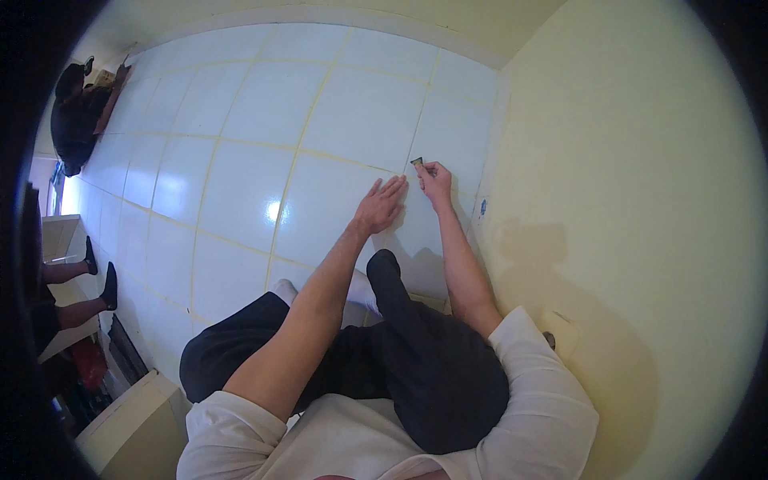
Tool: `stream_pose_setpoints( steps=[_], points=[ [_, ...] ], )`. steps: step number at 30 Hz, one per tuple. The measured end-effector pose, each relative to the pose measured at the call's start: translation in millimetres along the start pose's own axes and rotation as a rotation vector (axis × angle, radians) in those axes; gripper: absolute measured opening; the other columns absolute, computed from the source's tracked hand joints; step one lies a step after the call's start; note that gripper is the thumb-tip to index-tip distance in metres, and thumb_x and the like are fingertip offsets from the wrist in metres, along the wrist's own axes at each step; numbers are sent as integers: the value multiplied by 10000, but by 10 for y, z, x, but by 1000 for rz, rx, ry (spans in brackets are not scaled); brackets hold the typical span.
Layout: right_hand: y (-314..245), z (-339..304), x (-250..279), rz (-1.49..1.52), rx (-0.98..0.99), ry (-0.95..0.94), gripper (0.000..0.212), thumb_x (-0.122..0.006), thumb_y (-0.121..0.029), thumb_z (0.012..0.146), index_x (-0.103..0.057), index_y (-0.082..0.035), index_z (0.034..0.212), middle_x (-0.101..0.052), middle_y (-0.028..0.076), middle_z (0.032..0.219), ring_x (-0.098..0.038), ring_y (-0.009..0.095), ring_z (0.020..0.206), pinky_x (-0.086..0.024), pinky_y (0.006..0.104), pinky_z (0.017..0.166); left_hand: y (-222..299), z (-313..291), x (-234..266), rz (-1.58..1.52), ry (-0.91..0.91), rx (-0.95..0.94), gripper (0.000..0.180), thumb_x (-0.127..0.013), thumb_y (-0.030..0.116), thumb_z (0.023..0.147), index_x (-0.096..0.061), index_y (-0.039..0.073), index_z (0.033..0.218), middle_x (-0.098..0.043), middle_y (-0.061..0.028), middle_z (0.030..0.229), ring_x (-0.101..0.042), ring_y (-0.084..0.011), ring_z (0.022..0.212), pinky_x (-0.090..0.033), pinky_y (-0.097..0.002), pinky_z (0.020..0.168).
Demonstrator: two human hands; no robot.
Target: The person scrapes between the floor tiles using a small scraper blade while sweeping debris away by hand.
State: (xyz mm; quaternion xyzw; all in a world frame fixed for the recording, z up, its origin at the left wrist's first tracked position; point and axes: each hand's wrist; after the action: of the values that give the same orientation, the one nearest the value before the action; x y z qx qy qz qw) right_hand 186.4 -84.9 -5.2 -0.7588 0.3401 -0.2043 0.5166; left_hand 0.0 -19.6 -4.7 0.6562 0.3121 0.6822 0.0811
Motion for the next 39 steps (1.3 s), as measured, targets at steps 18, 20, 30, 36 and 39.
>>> stream_pose_setpoints(
  steps=[18,20,30,36,39],
  points=[
    [137,193,90,-594,353,-3,208,-733,-109,838,-710,-2,1015,-715,72,808,-643,128,643,-529,280,611,141,35,59,77,8,108,671,-485,290,965,-263,35,1545,-246,-88,1625,-184,-290,1509,-114,-622,1188],
    [74,106,-35,-663,304,35,254,-741,-144,820,-723,-16,1038,-743,102,873,-692,156,746,-551,308,712,119,12,61,76,-66,113,668,-481,281,966,-258,39,1547,-230,-82,1631,-169,-296,1512,-110,-622,1188],
    [-71,87,85,-730,247,165,312,-731,-303,793,-735,0,866,-729,156,777,-726,267,738,-555,364,697,17,18,137,86,-15,180,715,-503,280,959,-195,63,1566,-240,-104,1625,-194,-294,1507,-111,-606,1199],
    [-61,130,92,-741,230,168,297,-706,-280,838,-732,12,887,-731,146,774,-710,204,709,-544,338,684,50,-6,70,136,101,297,695,-498,271,959,-212,98,1568,-279,-123,1608,-223,-271,1500,-113,-597,1200],
    [6,170,93,-680,287,136,298,-682,-305,853,-717,-11,881,-718,160,781,-710,291,738,-537,390,690,121,80,55,71,106,274,633,-458,279,976,-267,110,1556,-271,-86,1618,-221,-238,1503,-105,-590,1204]
  ],
)
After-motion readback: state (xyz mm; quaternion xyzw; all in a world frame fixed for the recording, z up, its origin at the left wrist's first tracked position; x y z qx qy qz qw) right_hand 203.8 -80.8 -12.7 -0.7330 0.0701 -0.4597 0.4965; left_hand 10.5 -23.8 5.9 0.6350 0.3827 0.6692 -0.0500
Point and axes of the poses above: each hand's wrist, its own z-axis towards the middle knuckle, its own x-axis out of the back of the hand, y = z × x
